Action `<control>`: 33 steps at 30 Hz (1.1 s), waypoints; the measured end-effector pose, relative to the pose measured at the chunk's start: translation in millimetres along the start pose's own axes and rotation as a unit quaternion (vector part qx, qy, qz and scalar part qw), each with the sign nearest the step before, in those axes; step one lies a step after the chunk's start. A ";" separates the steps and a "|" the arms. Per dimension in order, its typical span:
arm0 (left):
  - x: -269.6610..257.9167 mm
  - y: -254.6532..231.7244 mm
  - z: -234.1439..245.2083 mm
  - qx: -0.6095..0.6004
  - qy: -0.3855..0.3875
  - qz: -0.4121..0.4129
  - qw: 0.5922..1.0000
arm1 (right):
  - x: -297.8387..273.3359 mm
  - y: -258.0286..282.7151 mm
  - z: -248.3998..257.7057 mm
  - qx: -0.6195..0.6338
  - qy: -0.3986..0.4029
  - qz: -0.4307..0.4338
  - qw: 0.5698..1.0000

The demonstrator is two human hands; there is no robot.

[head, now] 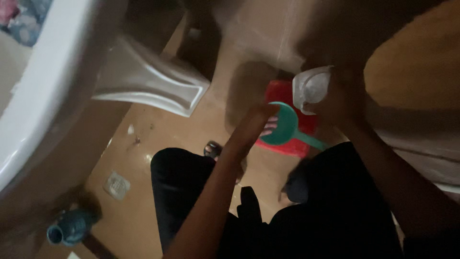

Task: The person fills a turquoise cup with water from the sink faucet, then uses a cloth to wipe the sink basin and surrounding surfaces. The person also handles a plastic jar containing a white powder and a cloth, placing them into a red bucket on the floor.

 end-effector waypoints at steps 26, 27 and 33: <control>27.0 1.2 40.9 0.021 -0.010 -0.009 1.000 | 32.8 -36.7 -80.8 0.008 0.025 0.013 1.000; 24.7 1.8 42.7 0.001 0.000 -0.031 1.000 | 35.6 -29.3 -75.3 0.009 0.020 0.024 0.999; -1.2 -29.1 39.4 -0.080 0.047 -0.170 0.981 | 21.0 48.1 -31.4 0.050 -0.060 0.149 0.986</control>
Point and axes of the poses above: each hand's wrist, its own x-axis towards the middle knuckle, its own z-axis out of the back of the hand, y = z × x, the point moved 3 cm from there along x, towards the middle knuckle, and after that the axes turned 10 degrees about x, right-handed, at the moved point
